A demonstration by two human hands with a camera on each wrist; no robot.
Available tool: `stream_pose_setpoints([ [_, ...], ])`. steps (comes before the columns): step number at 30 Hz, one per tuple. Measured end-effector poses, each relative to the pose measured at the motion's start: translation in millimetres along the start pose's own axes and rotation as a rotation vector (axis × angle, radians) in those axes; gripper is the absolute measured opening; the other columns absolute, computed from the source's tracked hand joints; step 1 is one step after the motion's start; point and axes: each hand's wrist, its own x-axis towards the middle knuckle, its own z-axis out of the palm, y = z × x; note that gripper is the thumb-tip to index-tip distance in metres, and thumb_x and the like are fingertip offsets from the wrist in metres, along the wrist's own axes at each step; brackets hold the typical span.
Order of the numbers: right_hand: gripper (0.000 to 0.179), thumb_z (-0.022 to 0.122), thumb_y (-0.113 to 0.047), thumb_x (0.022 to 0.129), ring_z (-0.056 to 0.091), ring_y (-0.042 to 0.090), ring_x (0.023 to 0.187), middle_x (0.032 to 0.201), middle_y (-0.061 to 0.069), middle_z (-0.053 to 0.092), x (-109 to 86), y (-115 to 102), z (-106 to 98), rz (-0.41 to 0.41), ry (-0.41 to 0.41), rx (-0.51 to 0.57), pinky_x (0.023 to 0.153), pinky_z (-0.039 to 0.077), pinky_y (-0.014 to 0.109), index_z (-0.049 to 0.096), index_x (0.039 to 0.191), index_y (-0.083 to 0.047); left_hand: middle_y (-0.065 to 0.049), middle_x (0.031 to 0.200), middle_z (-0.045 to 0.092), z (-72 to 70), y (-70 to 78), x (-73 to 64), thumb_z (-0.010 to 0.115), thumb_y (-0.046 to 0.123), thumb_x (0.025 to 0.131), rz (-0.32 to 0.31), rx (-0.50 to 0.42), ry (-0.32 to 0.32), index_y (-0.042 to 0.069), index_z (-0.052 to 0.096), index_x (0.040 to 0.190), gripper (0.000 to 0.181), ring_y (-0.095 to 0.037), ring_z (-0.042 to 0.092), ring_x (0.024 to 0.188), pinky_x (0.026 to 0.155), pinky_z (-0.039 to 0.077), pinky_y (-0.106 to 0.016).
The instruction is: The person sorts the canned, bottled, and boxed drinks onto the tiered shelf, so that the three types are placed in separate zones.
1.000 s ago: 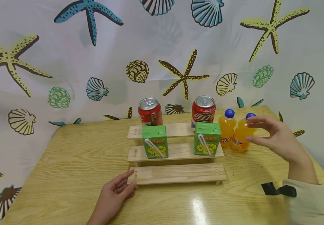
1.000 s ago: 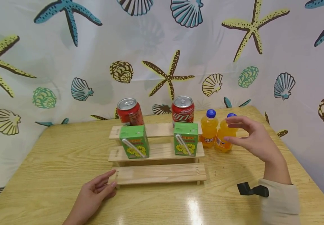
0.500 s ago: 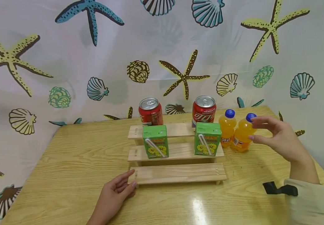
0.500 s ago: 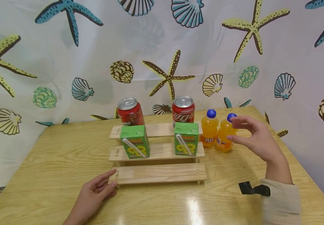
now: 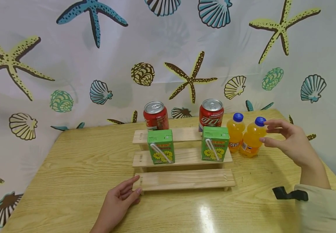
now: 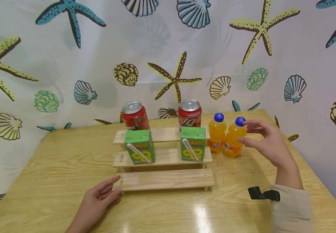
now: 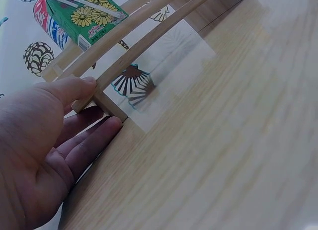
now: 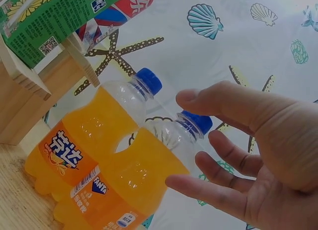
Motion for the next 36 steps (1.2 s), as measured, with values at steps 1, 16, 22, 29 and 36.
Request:
stream_pose_setpoints([
  [1,0.046,0.076,-0.011,0.09,0.056,0.003,0.106,0.115,-0.004,0.052,0.3,1,0,0.004,0.001,0.003,0.071,0.062,0.018,0.056,0.132,-0.004,-0.016,0.129,0.067,-0.1,0.0,0.0,0.073,0.012,0.092,-0.001,0.0,0.0,0.015,0.06,0.138,0.049,-0.018,0.073,0.1,0.078,0.064,-0.029],
  [16,0.049,0.075,-0.009,0.09,0.055,0.003,0.104,0.117,-0.007,0.051,2.9,15,-1,0.044,-0.002,0.014,0.07,0.061,0.017,0.048,0.131,-0.01,-0.017,0.128,0.067,1.0,0.6,-0.3,0.074,0.012,0.091,-0.004,0.002,0.014,0.015,0.061,0.138,0.048,-0.018,0.073,0.1,0.078,0.064,-0.029],
  [22,0.053,0.076,-0.013,0.091,0.055,-0.002,0.102,0.117,-0.008,0.051,3.6,19,1,0.05,0.004,-0.02,0.074,0.059,0.013,0.047,0.135,-0.007,-0.016,0.128,0.068,0.7,0.0,-0.1,0.073,0.011,0.092,-0.003,0.007,0.013,0.015,0.06,0.138,0.048,-0.018,0.074,0.1,0.077,0.064,-0.029],
  [29,0.054,0.076,-0.017,0.091,0.055,-0.005,0.102,0.117,-0.006,0.05,4.9,23,1,0.076,0.021,-0.047,0.076,0.055,0.008,0.048,0.137,-0.008,-0.016,0.127,0.068,0.5,0.0,0.3,0.073,0.01,0.092,-0.001,-0.001,0.006,0.014,0.06,0.138,0.048,-0.018,0.074,0.099,0.078,0.064,-0.029],
  [36,0.056,0.075,-0.026,0.092,0.051,0.0,0.108,0.125,-0.001,0.051,6.4,26,4,0.115,0.028,-0.064,0.078,0.052,0.006,0.049,0.139,-0.01,-0.017,0.126,0.068,0.4,0.2,-0.2,0.073,0.011,0.092,0.002,-0.002,0.005,0.014,0.06,0.139,0.048,-0.018,0.074,0.099,0.078,0.064,-0.029],
])
